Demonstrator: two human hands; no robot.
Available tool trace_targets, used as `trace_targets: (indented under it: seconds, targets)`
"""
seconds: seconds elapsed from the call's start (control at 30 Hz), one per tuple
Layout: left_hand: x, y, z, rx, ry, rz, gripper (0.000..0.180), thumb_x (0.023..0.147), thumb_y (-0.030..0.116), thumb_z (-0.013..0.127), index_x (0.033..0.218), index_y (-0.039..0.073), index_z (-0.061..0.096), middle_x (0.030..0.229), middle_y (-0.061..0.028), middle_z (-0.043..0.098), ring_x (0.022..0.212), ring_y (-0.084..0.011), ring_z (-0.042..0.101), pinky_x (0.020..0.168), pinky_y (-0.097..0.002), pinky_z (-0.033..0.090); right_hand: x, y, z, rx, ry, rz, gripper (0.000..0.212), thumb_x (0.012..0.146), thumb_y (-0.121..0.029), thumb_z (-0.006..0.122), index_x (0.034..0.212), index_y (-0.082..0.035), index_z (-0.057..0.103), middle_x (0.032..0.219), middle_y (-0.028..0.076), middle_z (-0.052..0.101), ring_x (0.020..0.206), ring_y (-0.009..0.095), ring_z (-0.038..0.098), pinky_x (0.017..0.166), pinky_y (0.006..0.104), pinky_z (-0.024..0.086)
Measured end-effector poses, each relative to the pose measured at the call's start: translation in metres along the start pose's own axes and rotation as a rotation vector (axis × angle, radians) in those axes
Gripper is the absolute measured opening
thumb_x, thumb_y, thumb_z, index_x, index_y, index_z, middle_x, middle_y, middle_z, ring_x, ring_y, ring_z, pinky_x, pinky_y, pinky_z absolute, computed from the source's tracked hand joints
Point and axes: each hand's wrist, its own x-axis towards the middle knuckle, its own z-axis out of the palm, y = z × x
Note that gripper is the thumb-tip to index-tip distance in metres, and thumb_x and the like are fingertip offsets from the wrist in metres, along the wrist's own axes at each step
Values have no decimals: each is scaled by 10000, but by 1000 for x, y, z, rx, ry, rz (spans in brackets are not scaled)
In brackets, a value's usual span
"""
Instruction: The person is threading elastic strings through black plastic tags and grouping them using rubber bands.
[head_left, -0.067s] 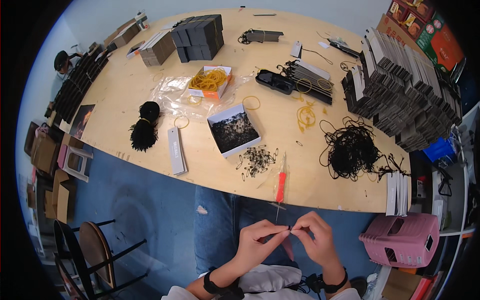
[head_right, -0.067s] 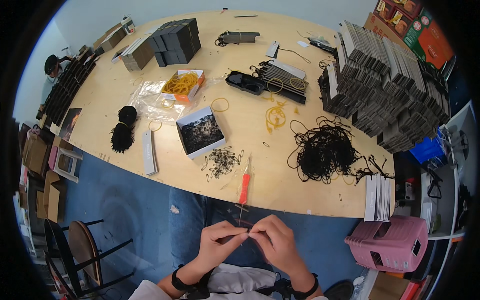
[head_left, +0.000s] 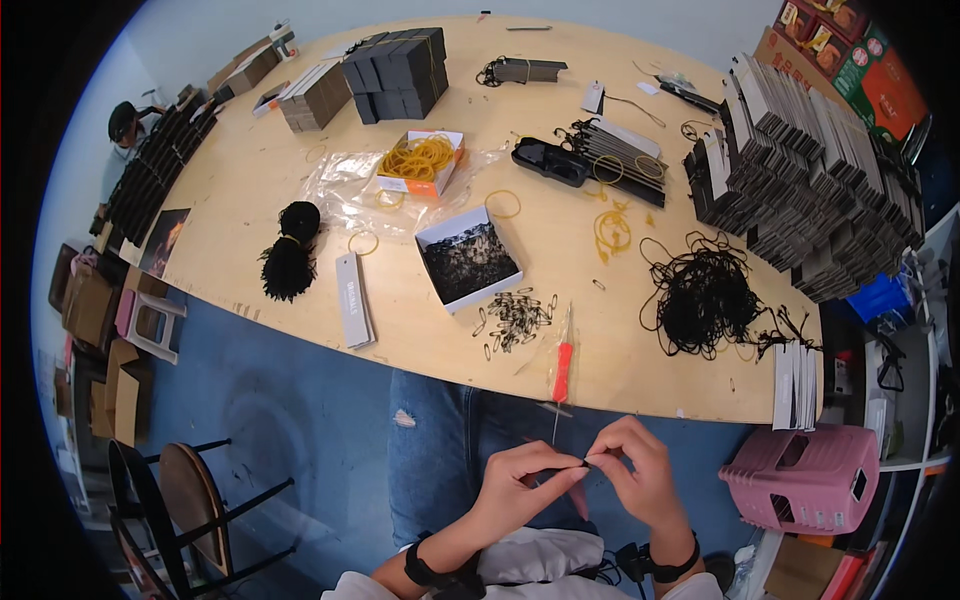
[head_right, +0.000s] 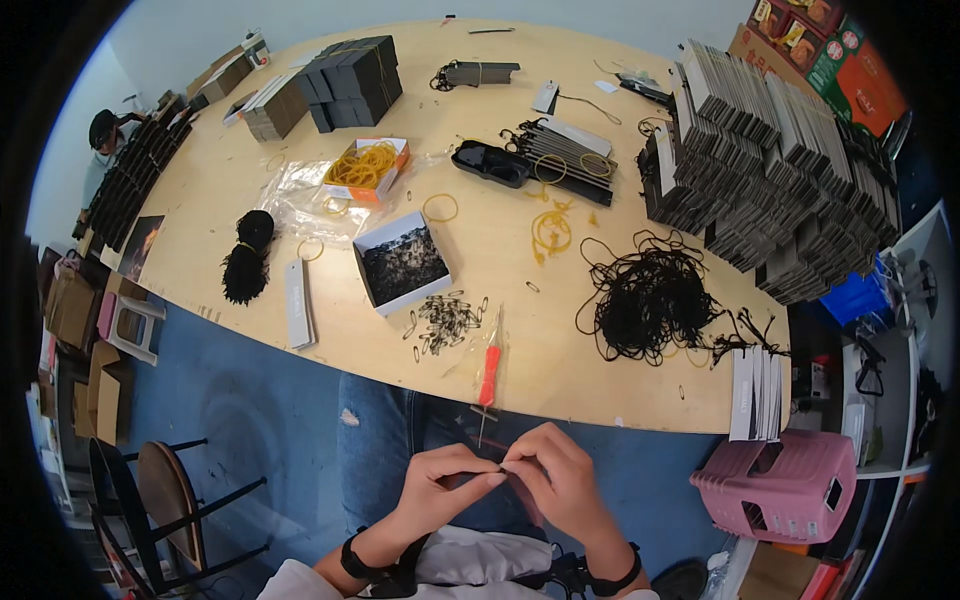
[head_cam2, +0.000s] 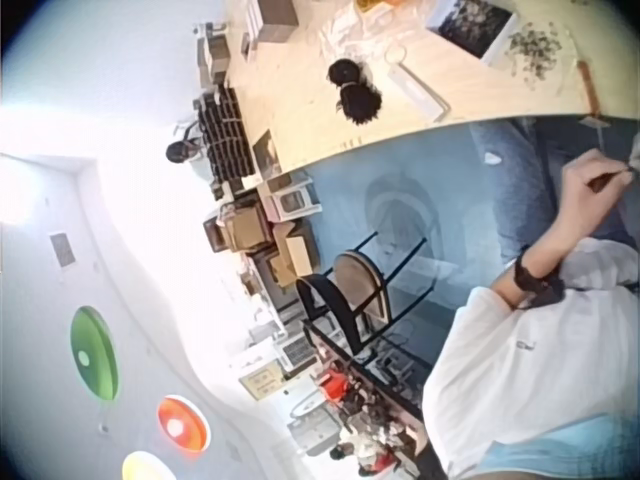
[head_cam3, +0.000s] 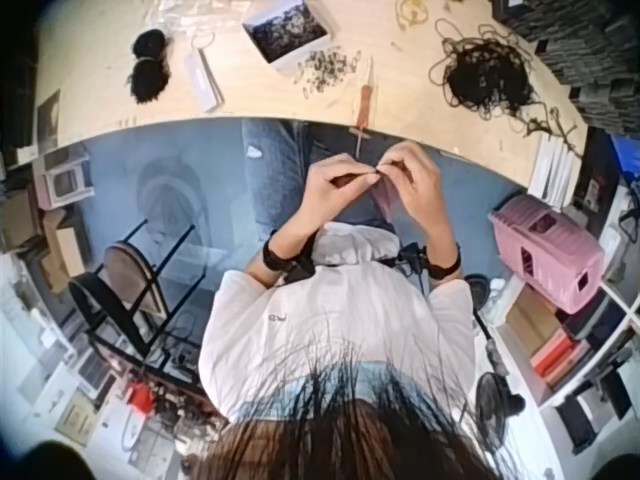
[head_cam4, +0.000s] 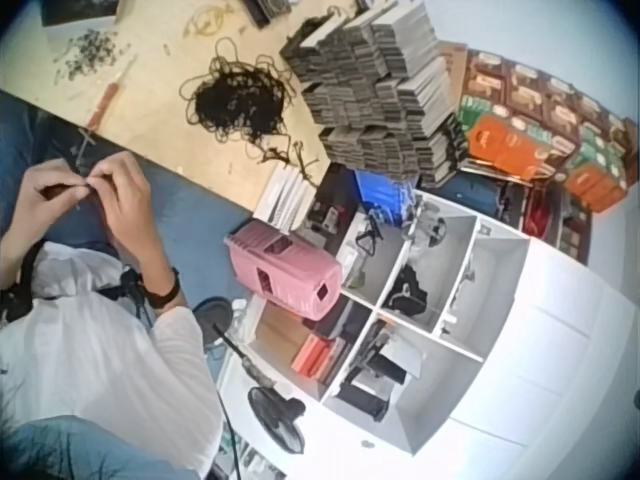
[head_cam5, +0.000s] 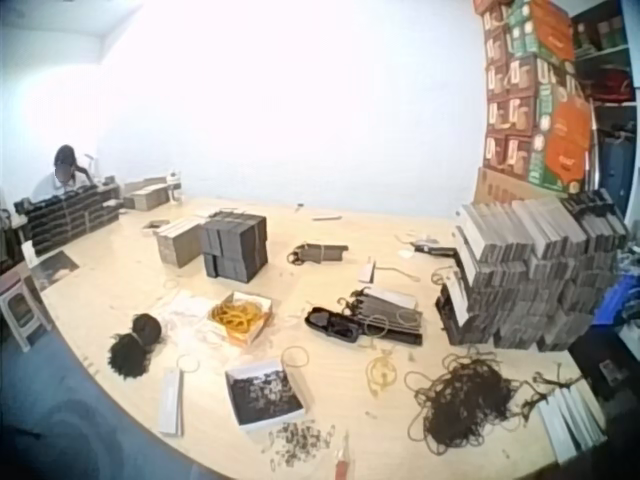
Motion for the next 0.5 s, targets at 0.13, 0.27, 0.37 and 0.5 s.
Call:
trace_targets:
  seconds: [0.13, 0.27, 0.37, 0.5]
  targets:
    - [-1, -14, -1, -225, -94, -20, 96, 833, 34, 708, 927, 15, 714, 814, -20, 601, 711, -50, 509, 603, -185, 370, -1, 0, -2, 430, -115, 258, 52, 877, 13, 617, 907, 32, 578, 860, 65, 608, 729, 103, 607, 635, 232, 503]
    - [3, -1, 2, -540, -127, -54, 85, 881, 32, 647, 960, 4, 633, 858, -26, 600, 740, -52, 513, 644, -186, 391, -7, 3, 2, 725, -106, 379, 66, 915, -9, 587, 954, 38, 560, 890, 47, 615, 740, 95, 604, 643, 231, 508]
    - [0, -4, 0, -599, -171, -145, 85, 910, 59, 612, 977, 9, 598, 863, -30, 612, 717, -51, 504, 639, -193, 399, -11, 7, 4, 576, -117, 367, 84, 914, -15, 589, 967, 33, 545, 866, 48, 608, 733, 89, 593, 628, 241, 495]
    - [-2, -11, -9, -569, -215, -286, 105, 926, 112, 598, 985, 25, 597, 851, -40, 631, 679, -46, 481, 601, -194, 384, -9, -1, 9, 241, -114, 239, 105, 880, 9, 613, 953, 23, 538, 837, 77, 599, 700, 133, 597, 613, 263, 480]
